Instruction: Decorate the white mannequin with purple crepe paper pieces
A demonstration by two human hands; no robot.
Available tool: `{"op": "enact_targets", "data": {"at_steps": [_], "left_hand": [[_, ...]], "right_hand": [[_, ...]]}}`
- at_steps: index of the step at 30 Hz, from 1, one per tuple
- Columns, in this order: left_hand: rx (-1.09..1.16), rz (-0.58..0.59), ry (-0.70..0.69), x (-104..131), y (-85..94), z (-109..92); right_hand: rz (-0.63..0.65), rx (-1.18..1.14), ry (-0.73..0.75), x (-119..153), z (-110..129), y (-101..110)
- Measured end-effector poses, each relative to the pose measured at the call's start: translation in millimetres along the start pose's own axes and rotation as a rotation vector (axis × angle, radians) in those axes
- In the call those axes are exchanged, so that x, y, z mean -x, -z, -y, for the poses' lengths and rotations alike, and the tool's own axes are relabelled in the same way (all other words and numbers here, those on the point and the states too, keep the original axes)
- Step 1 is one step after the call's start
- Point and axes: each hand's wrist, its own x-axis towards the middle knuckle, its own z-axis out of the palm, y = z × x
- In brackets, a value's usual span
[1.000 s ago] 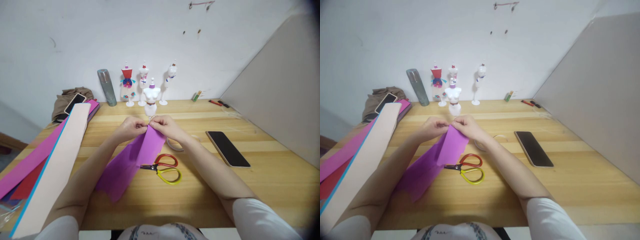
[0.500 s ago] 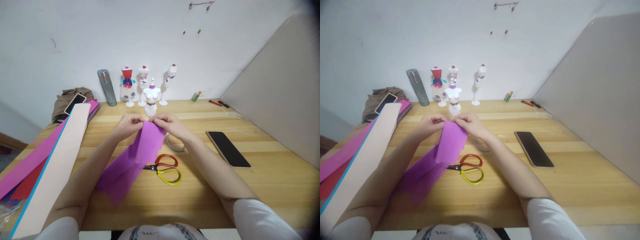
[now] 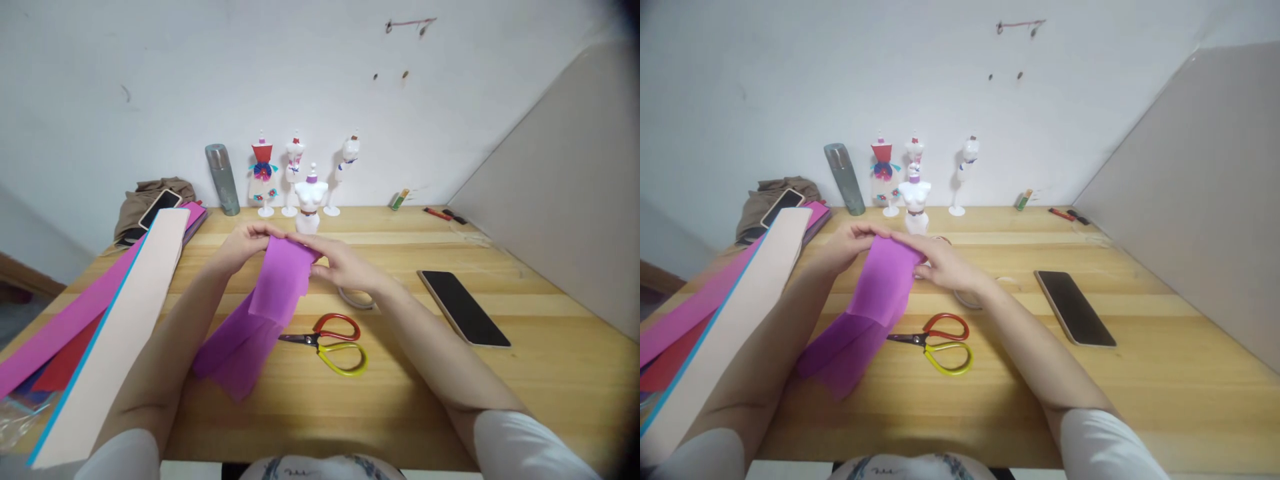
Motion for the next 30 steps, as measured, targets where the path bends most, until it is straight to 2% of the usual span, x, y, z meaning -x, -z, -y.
{"op": "enact_targets", "data": {"at_steps": [6,11,15,18,20,25,30], "left_hand": [[0.059,0.041,0.054,4,3.6,-5],[0.015,0.026,-0.005,5,7.5,-20],[0.088,-0.100,-0.027,3,12.4,-29],[0.127,-0.247,-0.052,4,14.6,-29],[0.137,-0.284,-0.064,6,15.3,-26],[0.078,-0.119,-0.035,12,17.8,-19],[0.065,-0.127,-0.045,13,18.0,-17]], "right_hand": [[-0.184,-0.034,-0.065,-1,-5,-15],[-0.332,-0.165,-0.225,-13,-3,-24],[-0.377,-0.332,-0.159,-37,12,-25],[-0.431,-0.336,-0.136,-54,20,-27],[-0.490,-0.323,-0.161,-60,21,-29],[-0.572,-0.346,-0.184,-57,15,-33],[-0.589,-0.320,-0.190,-48,12,-27]]}}
